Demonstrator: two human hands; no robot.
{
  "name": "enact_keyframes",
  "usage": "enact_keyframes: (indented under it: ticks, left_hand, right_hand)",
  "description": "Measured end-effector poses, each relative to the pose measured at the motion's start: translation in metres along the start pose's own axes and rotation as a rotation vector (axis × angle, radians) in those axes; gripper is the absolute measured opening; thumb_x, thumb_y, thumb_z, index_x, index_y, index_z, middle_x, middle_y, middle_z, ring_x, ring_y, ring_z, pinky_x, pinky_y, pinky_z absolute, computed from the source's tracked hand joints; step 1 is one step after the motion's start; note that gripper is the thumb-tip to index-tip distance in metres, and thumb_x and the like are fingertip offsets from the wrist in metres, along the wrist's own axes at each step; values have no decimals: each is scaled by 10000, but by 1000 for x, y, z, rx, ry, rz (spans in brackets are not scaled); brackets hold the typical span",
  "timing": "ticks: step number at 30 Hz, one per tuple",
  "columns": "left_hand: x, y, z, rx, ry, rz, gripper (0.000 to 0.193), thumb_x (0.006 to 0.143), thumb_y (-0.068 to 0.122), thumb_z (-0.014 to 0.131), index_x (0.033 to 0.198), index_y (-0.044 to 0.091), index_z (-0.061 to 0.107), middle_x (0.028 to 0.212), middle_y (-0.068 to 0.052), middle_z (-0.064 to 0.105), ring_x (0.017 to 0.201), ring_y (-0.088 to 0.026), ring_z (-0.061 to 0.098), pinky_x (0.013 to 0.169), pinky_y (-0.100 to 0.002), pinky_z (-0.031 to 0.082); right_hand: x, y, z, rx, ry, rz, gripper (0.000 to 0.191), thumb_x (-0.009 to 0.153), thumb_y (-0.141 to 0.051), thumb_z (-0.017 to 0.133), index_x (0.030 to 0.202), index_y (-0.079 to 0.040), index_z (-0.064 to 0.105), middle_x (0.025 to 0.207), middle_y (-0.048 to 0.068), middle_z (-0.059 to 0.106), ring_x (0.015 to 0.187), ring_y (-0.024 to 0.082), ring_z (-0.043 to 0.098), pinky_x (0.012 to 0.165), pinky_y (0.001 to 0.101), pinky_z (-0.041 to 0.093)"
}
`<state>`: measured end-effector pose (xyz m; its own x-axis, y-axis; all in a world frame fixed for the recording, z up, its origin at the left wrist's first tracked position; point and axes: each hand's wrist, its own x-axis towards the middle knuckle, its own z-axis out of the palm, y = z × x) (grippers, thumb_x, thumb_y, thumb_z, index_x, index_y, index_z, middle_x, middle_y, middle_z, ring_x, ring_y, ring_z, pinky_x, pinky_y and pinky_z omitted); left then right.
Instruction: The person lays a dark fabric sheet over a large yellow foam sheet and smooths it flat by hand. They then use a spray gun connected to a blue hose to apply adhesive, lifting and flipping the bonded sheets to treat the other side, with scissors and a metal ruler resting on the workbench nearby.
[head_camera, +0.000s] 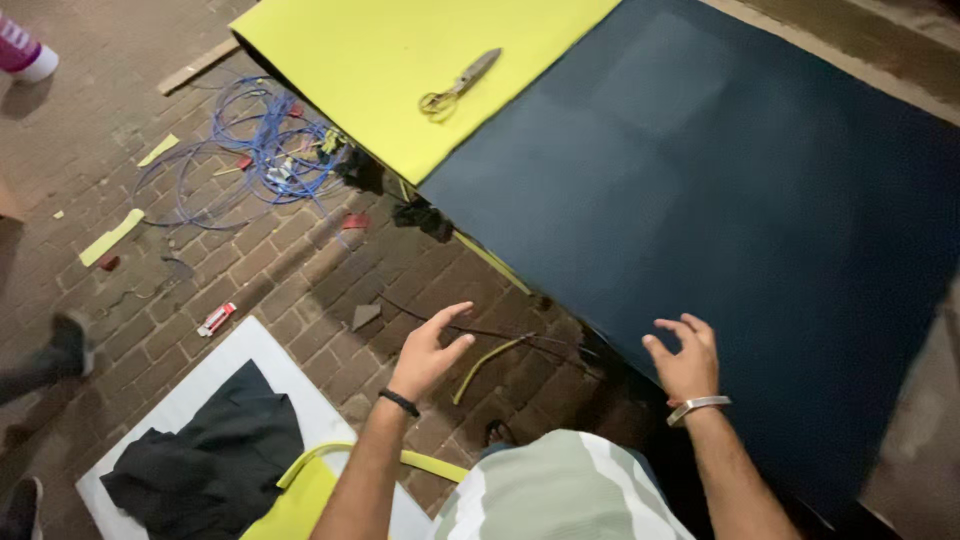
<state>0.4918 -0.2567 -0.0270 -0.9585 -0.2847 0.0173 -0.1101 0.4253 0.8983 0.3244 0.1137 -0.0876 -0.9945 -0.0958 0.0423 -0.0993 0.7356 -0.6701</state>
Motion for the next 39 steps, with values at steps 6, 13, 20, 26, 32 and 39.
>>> enact_keyframes:
  ticks: [6,13,20,26,32,39]
  left_hand:
    - [19,-68,-83,-294,109,-173,470,914,137,705,1373,98,616,1325,-56,698,1236,-145,647,1040,-307,502]
    - [62,-113,-108,-327,161,-229,407,926,137,700,1329,90,662,1247,-69,725,1163,-157,670,1004,-313,520]
    - [130,-118,-189,-87,204,-397,405,902,192,701,1302,134,679,1237,-55,752,1140,-163,701,974,-320,533]
    - [219,-117,-245,67,237,-478,431,895,231,697,1321,167,672,1226,-55,766,1055,-206,726,934,-337,553]
    - [249,-130,-260,2,173,-311,417,894,209,702,1303,130,675,1253,-77,749,1168,-203,706,981,-336,535]
    - [277,-180,-297,-29,31,-356,413,902,235,703,1303,140,677,1233,-49,759,1116,-187,715,930,-341,545]
  right_hand:
    - [10,-90,64,45,-183,14,326,803,-238,801,1121,-169,784,1453,88,573,1262,288,594,996,434,522]
    - [80,-156,121,209,-273,76,279,852,-189,767,1118,-106,780,1203,83,742,1046,232,728,909,353,563]
    - [194,-273,251,414,-448,-53,361,869,-186,748,1218,-94,743,1112,84,792,1010,165,746,893,302,572]
    - [313,-373,354,388,-434,-247,447,868,-177,776,1298,-82,705,1124,128,767,966,198,737,861,329,574]
    - [390,-425,412,602,-425,400,377,886,-136,739,1201,-92,536,951,151,698,584,212,671,478,323,553]
    - [389,-394,423,1028,-416,788,195,957,-235,725,947,-70,621,722,37,613,461,88,502,397,229,387]
